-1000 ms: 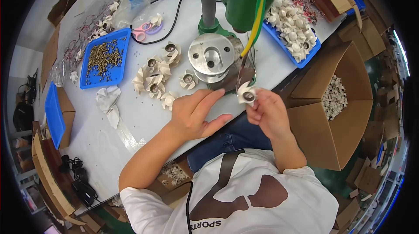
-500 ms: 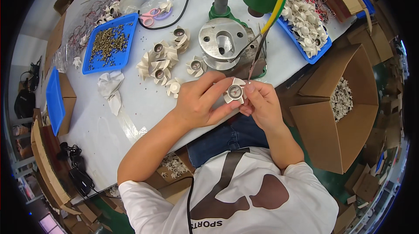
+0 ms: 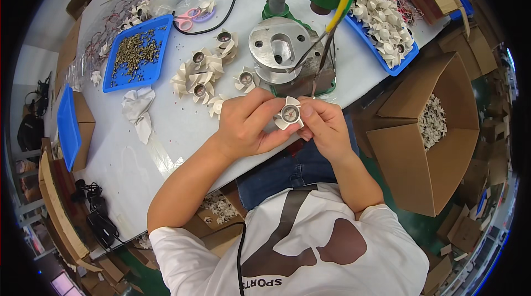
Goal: Assemble mechanical components using a manual lever press and tweezers at a factory workstation.
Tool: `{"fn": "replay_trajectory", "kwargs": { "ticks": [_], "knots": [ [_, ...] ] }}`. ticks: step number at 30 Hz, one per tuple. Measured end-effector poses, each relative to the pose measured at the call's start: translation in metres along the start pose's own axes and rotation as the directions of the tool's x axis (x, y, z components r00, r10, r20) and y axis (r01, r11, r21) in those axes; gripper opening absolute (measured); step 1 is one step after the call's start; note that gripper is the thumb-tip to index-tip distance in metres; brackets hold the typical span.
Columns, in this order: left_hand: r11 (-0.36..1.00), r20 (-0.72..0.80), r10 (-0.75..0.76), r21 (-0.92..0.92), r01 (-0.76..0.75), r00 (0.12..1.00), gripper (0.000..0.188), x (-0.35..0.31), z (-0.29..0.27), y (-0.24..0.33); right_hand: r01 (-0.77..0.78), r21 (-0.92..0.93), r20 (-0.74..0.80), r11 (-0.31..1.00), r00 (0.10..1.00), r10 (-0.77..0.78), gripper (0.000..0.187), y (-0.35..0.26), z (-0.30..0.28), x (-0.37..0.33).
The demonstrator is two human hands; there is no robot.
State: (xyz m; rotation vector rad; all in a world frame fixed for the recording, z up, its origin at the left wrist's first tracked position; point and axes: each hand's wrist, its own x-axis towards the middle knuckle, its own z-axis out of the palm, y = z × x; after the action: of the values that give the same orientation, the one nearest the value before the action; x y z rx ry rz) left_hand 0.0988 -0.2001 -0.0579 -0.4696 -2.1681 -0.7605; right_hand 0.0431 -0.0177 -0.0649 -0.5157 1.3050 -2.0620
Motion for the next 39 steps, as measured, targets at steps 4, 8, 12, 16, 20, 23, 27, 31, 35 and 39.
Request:
{"fn": "replay_trajectory", "kwargs": {
  "ticks": [4,8,12,16,20,23,27,31,35,39],
  "knots": [
    [1.0,0.026,-0.001,-0.001,0.001,1.0,0.031,0.001,-0.001,0.001,0.011,0.002,0.014,1.0,1.0,-0.011,0.023,0.003,-0.003,0.0],
    [1.0,0.026,0.02,0.01,-0.02,0.999,0.031,0.0,-0.001,-0.001,0.047,0.012,0.043,0.999,0.998,-0.047,0.022,0.005,-0.004,0.0],
    [0.996,-0.019,0.087,0.032,-0.087,0.996,0.032,-0.002,-0.001,-0.003,0.137,-0.111,0.052,0.984,0.99,-0.132,0.021,0.004,-0.001,0.0],
    [0.993,0.0,0.108,0.04,-0.107,0.994,0.033,0.0,-0.004,-0.001,0.16,-0.136,0.079,0.978,0.986,-0.15,0.02,0.001,-0.003,-0.001],
    [0.993,0.011,0.114,0.038,-0.114,0.993,0.033,-0.001,-0.005,-0.003,0.169,-0.146,0.083,0.975,0.984,-0.158,0.019,0.001,-0.003,-0.001],
    [0.994,0.013,0.109,0.029,-0.11,0.994,0.032,-0.001,-0.004,-0.004,0.166,-0.151,0.077,0.975,0.985,-0.156,0.018,0.001,-0.004,-0.001],
    [0.994,0.019,0.106,-0.012,-0.106,0.994,0.032,-0.001,-0.005,-0.005,0.177,-0.142,0.095,0.974,0.982,-0.164,0.02,0.001,-0.004,0.0],
    [0.998,0.019,0.061,-0.027,-0.061,0.998,0.033,-0.001,-0.003,-0.007,0.132,-0.137,0.092,0.982,0.989,-0.12,0.023,0.0,-0.005,0.0],
    [0.999,0.028,0.036,-0.041,-0.035,0.999,0.035,-0.004,-0.003,-0.008,0.13,-0.164,0.077,0.978,0.99,-0.118,0.027,0.0,-0.003,0.0],
    [0.997,0.063,0.023,-0.074,-0.018,0.998,0.038,-0.005,-0.003,-0.013,0.096,-0.171,0.03,0.981,0.995,-0.092,0.031,-0.003,0.0,-0.002]
  ]
}}
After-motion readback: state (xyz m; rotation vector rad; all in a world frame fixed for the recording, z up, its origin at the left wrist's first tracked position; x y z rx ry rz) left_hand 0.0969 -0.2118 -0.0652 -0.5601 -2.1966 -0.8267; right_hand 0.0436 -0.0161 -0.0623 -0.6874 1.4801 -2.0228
